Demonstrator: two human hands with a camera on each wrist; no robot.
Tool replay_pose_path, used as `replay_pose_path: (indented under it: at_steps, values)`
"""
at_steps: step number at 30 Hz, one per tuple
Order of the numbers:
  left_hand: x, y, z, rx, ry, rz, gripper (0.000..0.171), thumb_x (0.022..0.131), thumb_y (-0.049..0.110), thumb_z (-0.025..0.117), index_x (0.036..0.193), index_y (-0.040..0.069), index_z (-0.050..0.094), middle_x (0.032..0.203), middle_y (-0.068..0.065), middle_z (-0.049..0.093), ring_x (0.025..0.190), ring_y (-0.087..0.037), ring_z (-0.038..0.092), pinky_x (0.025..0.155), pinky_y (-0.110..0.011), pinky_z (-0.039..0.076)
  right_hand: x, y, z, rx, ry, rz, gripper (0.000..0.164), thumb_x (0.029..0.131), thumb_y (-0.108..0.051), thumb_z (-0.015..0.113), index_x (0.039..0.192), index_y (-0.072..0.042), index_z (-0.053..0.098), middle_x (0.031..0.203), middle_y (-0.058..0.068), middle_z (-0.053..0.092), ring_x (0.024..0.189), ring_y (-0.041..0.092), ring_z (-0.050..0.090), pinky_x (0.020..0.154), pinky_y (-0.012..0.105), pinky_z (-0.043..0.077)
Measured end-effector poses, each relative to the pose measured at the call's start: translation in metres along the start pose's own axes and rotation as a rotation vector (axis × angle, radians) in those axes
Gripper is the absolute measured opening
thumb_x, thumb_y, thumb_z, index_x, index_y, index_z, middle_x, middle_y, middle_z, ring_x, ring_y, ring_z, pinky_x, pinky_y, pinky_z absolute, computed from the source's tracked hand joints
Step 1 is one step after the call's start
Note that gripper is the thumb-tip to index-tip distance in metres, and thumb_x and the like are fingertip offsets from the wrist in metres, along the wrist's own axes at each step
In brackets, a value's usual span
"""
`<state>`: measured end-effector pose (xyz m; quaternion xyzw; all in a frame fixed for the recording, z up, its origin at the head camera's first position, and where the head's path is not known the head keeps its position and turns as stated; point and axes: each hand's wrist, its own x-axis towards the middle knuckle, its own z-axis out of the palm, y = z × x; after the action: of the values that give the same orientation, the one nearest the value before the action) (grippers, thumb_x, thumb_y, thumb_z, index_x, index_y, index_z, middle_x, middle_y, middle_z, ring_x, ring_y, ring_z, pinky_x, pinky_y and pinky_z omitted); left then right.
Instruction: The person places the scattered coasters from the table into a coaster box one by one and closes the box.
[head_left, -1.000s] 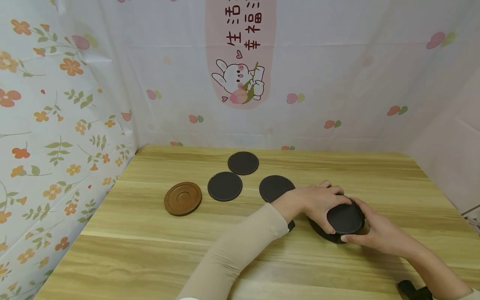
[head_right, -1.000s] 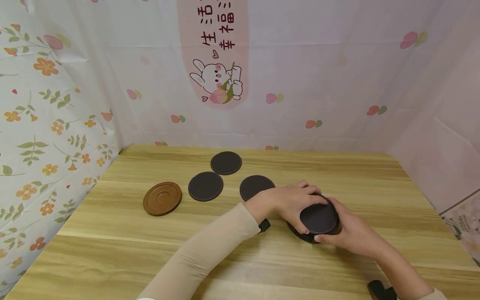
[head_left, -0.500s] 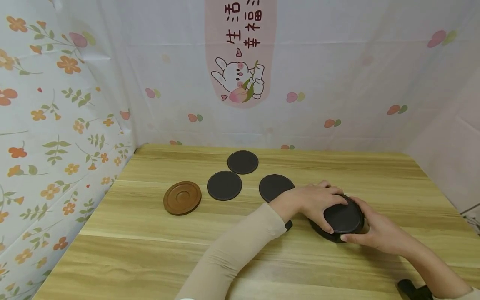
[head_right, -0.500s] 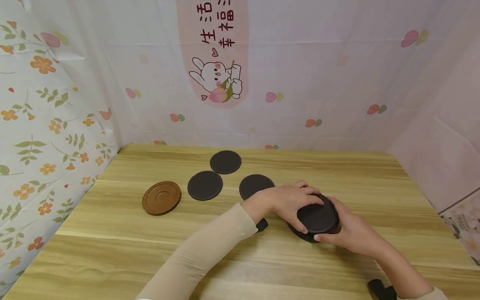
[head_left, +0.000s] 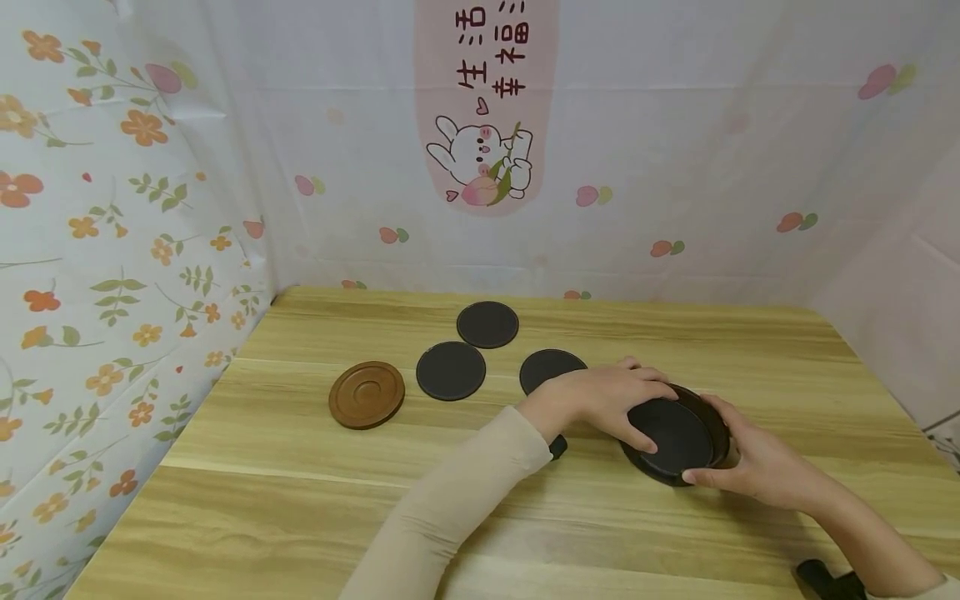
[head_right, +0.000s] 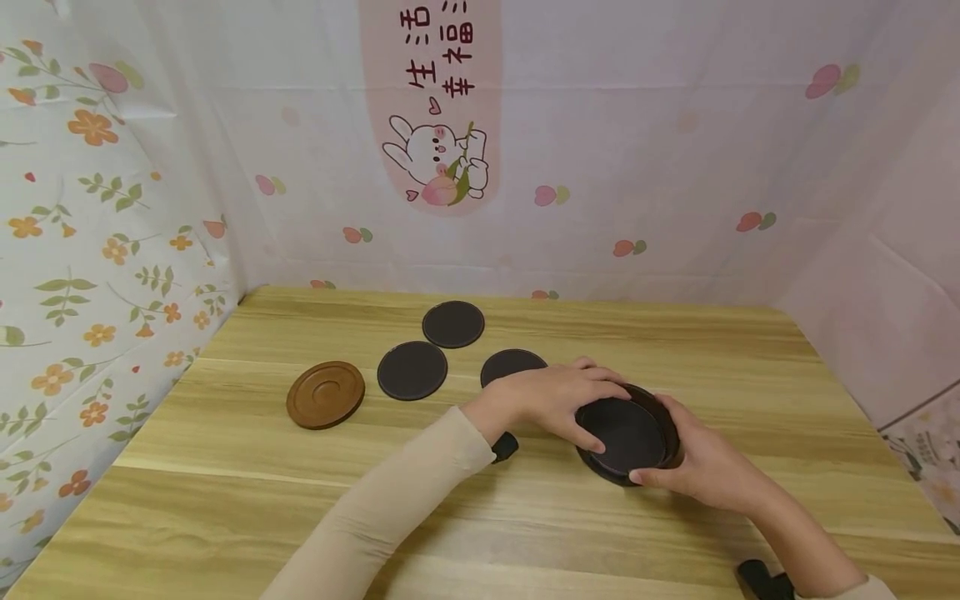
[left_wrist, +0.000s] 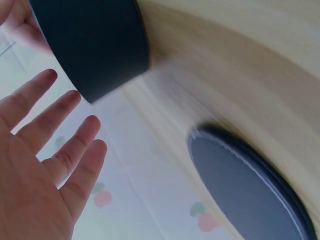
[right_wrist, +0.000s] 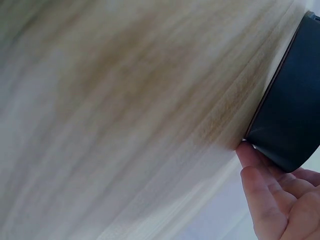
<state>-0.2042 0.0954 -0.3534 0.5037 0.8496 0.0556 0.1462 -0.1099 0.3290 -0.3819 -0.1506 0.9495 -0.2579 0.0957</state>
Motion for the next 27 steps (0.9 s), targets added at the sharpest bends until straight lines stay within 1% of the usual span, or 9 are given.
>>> replay_pose_path:
  at_steps: [3,6,13,16,18,20,24,27]
  values:
    - [-0.008,-0.009,0.0,-0.011,0.029,0.005,0.076,0.089,0.059,0.064,0.153,0.029,0.037,0.157,0.013,0.032,0.145,-0.009,0.028,0.112,-0.019,0.032,-0.001,0.0,0.001,-0.001,0.013,-0.007,0.11,0.081,-0.036,0.082,0.154,0.009,0.014,0.142,0.042,0.04,0.118,0.06,0.051,0.085,0.066,0.047]
    - [-0.016,-0.019,0.001,-0.002,0.046,-0.002,0.075,0.091,0.058,0.062,0.154,0.027,0.037,0.157,0.011,0.035,0.144,-0.012,0.03,0.113,-0.022,0.033,-0.001,0.0,0.002,-0.006,0.028,-0.009,0.11,0.079,-0.037,0.083,0.154,0.008,0.015,0.141,0.042,0.042,0.119,0.061,0.05,0.084,0.067,0.046]
    - [-0.032,-0.04,0.005,-0.025,0.072,-0.051,0.074,0.092,0.053,0.063,0.155,0.024,0.037,0.158,0.006,0.035,0.148,-0.019,0.029,0.114,-0.03,0.037,-0.001,0.0,0.003,-0.024,0.051,-0.004,0.112,0.076,-0.038,0.085,0.153,0.008,0.018,0.14,0.043,0.043,0.119,0.064,0.048,0.084,0.069,0.045]
    - [-0.038,-0.05,0.005,-0.039,0.083,-0.067,0.074,0.092,0.051,0.065,0.154,0.021,0.038,0.158,0.003,0.036,0.149,-0.022,0.029,0.115,-0.033,0.036,-0.001,0.0,0.003,-0.023,0.05,-0.002,0.113,0.076,-0.038,0.085,0.154,0.007,0.016,0.141,0.043,0.041,0.119,0.064,0.047,0.084,0.069,0.044]
    - [-0.041,-0.056,0.006,-0.052,0.085,-0.078,0.073,0.092,0.048,0.066,0.154,0.02,0.038,0.158,0.002,0.037,0.148,-0.023,0.03,0.116,-0.034,0.035,0.0,0.0,0.003,-0.021,0.053,-0.006,0.113,0.076,-0.038,0.085,0.154,0.007,0.017,0.141,0.043,0.041,0.12,0.064,0.047,0.084,0.069,0.044]
    - [-0.044,-0.062,0.007,-0.054,0.084,-0.087,0.071,0.092,0.046,0.066,0.153,0.018,0.04,0.155,0.001,0.04,0.146,-0.024,0.033,0.116,-0.034,0.034,0.0,-0.001,0.003,-0.019,0.054,-0.01,0.112,0.076,-0.038,0.085,0.153,0.007,0.018,0.141,0.042,0.041,0.12,0.064,0.047,0.084,0.069,0.044]
    - [-0.047,-0.07,0.009,-0.035,0.078,-0.109,0.069,0.092,0.047,0.067,0.15,0.018,0.044,0.151,0.001,0.045,0.14,-0.023,0.04,0.112,-0.032,0.038,0.0,-0.001,0.003,-0.02,0.056,-0.015,0.112,0.076,-0.037,0.086,0.153,0.008,0.019,0.139,0.042,0.044,0.119,0.063,0.048,0.084,0.069,0.045]
    - [-0.047,-0.074,0.011,-0.027,0.078,-0.124,0.069,0.09,0.049,0.068,0.149,0.02,0.045,0.15,0.002,0.045,0.138,-0.021,0.041,0.109,-0.031,0.04,-0.001,-0.001,0.003,-0.016,0.052,-0.011,0.112,0.076,-0.037,0.086,0.153,0.008,0.018,0.139,0.042,0.044,0.119,0.063,0.048,0.084,0.069,0.045]
